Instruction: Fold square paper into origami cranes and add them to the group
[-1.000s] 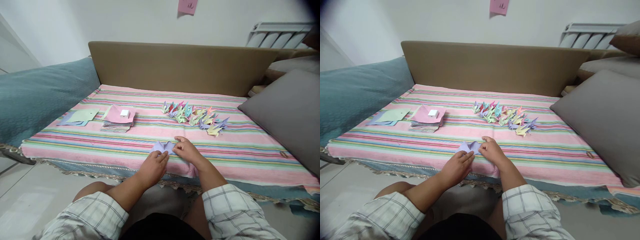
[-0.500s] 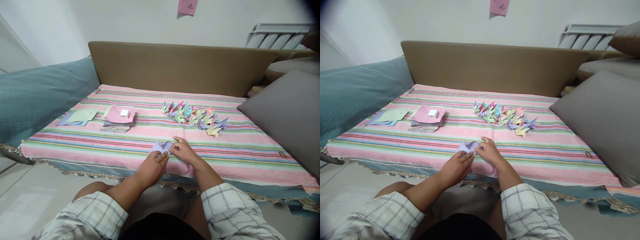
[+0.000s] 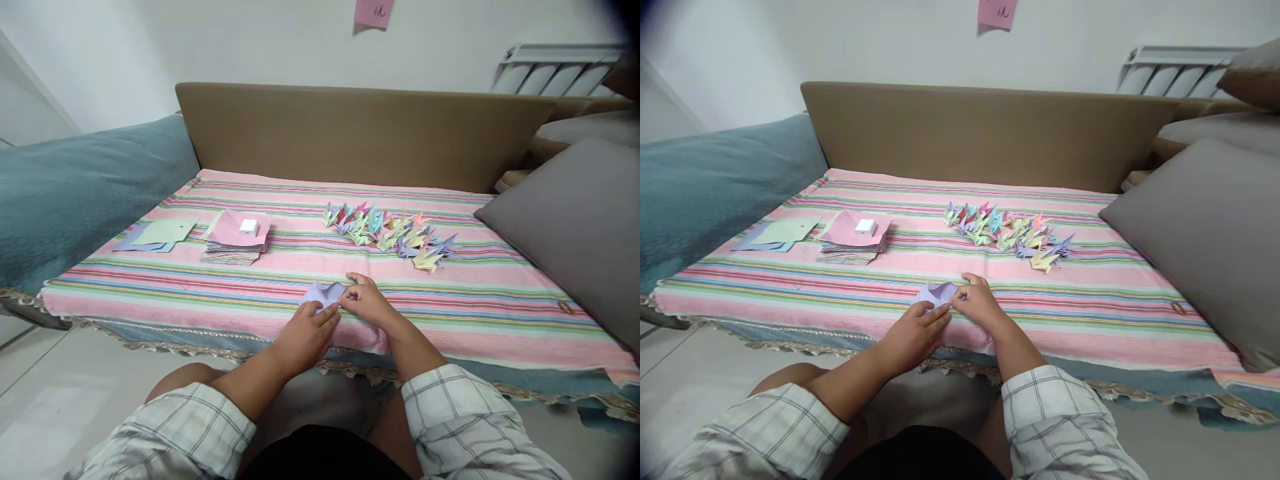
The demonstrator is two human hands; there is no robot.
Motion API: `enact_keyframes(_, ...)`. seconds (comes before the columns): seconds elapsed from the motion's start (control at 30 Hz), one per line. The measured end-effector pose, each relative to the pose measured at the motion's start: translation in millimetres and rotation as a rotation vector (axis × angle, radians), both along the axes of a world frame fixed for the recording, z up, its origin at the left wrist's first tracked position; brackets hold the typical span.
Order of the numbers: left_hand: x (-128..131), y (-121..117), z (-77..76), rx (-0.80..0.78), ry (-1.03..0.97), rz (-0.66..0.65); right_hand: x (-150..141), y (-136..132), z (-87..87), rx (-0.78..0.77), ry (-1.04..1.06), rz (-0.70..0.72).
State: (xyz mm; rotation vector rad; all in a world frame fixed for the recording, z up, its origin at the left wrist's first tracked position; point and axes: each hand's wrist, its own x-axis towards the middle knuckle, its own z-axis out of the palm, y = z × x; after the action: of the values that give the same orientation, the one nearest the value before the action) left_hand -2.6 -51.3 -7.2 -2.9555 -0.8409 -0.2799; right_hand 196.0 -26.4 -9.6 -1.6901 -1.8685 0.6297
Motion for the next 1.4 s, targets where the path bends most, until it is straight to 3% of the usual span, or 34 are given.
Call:
enact_keyframes(0.53,0.8,-2.3,1.5,-0.012,0.029,0.017,17.5,1.5,-0.8,-0.017,-0.02,-0.043)
enact_keyframes(1.4,2.5,-7.5,8.8,-0.046,0.114,0.012,26.6,3.2,-3.9,0.02,0.042,0.03)
